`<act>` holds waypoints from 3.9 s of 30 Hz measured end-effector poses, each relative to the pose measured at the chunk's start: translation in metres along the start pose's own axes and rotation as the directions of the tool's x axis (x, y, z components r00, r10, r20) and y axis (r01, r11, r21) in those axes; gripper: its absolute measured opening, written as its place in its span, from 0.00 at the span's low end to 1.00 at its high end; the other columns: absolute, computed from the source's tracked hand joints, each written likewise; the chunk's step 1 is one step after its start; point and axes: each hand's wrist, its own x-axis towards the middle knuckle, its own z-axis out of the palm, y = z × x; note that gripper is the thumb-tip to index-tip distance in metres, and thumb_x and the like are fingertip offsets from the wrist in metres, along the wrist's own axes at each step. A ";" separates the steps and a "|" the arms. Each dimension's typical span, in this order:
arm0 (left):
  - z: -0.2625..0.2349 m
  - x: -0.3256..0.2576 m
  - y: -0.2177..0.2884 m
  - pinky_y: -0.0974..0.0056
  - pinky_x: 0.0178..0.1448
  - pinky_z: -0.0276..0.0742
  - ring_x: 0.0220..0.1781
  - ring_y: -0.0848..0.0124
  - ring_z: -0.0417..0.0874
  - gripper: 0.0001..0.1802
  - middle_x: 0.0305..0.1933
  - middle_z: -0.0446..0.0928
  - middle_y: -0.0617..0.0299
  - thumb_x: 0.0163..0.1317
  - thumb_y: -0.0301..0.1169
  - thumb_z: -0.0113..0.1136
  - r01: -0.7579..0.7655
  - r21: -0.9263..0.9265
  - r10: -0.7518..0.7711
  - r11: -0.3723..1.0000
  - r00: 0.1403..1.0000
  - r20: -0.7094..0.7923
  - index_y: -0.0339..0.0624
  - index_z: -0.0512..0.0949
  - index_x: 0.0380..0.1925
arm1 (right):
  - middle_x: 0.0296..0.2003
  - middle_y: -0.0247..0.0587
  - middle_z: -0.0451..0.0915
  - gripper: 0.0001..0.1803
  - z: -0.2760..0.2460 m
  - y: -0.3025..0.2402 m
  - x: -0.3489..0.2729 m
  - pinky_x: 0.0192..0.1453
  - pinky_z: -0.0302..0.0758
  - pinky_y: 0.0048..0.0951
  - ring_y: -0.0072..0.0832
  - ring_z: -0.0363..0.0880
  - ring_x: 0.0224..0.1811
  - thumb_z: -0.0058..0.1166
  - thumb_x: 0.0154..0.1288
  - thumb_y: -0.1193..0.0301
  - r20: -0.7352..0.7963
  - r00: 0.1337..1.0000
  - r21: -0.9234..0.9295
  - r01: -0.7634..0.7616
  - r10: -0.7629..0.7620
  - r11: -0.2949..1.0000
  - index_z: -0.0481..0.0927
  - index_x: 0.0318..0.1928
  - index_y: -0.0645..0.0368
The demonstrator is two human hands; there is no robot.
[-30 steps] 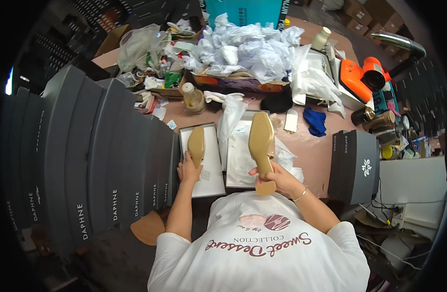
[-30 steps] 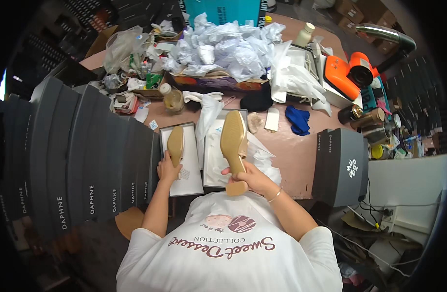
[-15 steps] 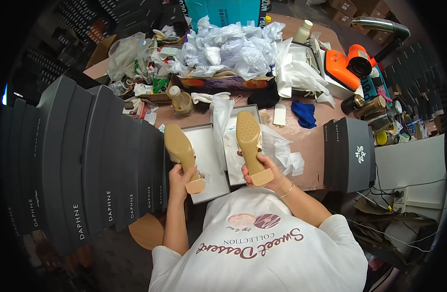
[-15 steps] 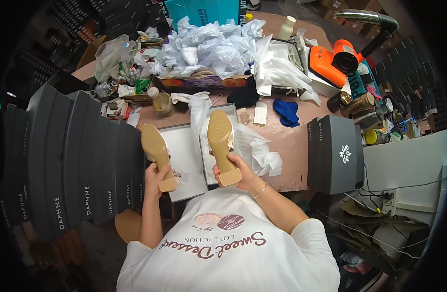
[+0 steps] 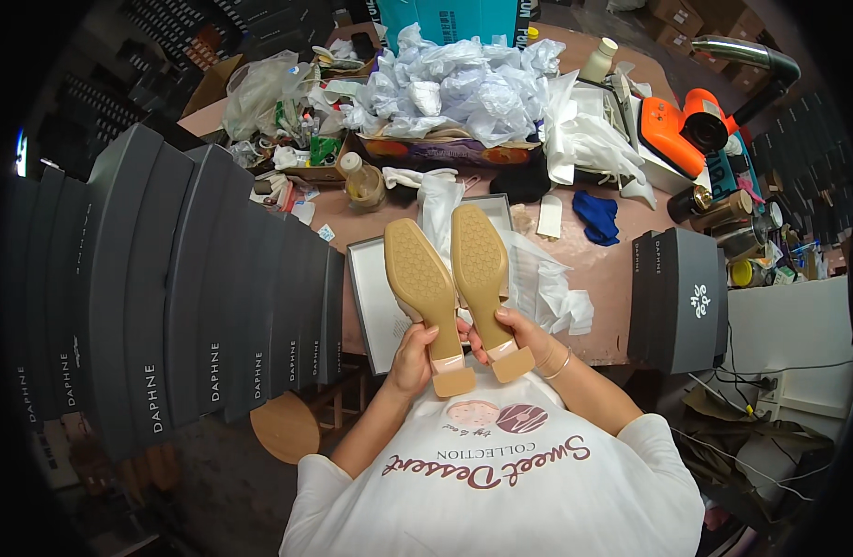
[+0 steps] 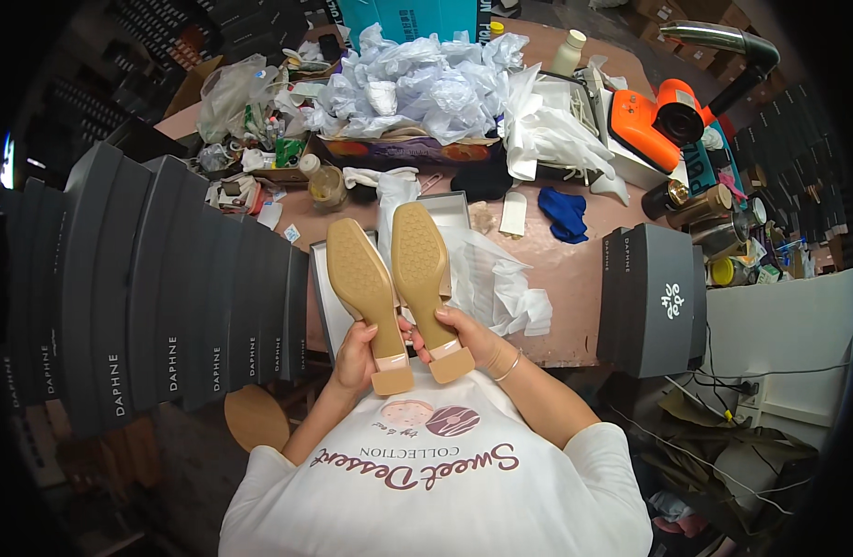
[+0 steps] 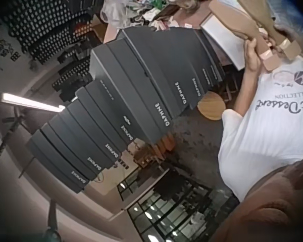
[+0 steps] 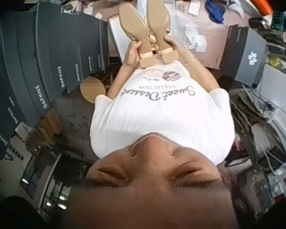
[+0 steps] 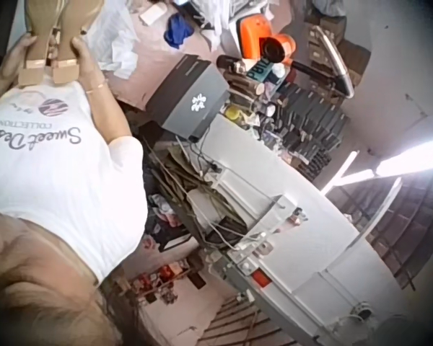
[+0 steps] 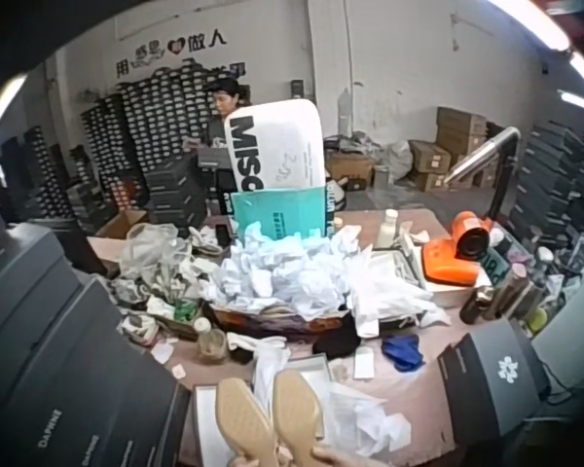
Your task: The recorder is inspecting, cleaning the soles with a brush, and packing pairs of high-heeled shoes into branded boxes with tissue paper.
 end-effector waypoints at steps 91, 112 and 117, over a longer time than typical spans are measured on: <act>-0.084 -0.010 -0.035 0.60 0.65 0.61 0.62 0.58 0.67 0.31 0.59 0.67 0.49 0.55 0.20 0.52 0.151 0.907 0.718 0.393 0.565 -0.405 0.33 0.59 0.61 | 0.38 0.41 0.75 0.11 -0.153 0.025 -0.105 0.45 0.71 0.25 0.26 0.74 0.39 0.46 0.57 0.82 -0.731 0.526 -0.676 -0.473 -0.434 0.565 0.71 0.42 0.61; -0.051 0.077 -0.035 0.70 0.53 0.70 0.51 0.73 0.74 0.21 0.53 0.72 0.58 0.64 0.32 0.56 0.065 0.160 -0.017 0.985 0.958 -0.286 0.35 0.68 0.55 | 0.34 0.37 0.73 0.07 -0.002 -0.027 0.003 0.41 0.70 0.26 0.25 0.72 0.33 0.49 0.59 0.77 -0.068 0.895 -0.910 0.125 -0.440 0.395 0.76 0.38 0.63; -0.051 0.087 0.007 0.71 0.48 0.74 0.42 0.75 0.78 0.14 0.42 0.79 0.62 0.62 0.26 0.54 -0.186 0.120 0.210 0.975 0.947 -0.241 0.35 0.74 0.47 | 0.44 0.38 0.74 0.14 -0.029 -0.033 -0.037 0.50 0.69 0.27 0.25 0.73 0.46 0.52 0.60 0.72 -0.214 0.874 -0.693 0.179 -0.437 0.698 0.73 0.46 0.61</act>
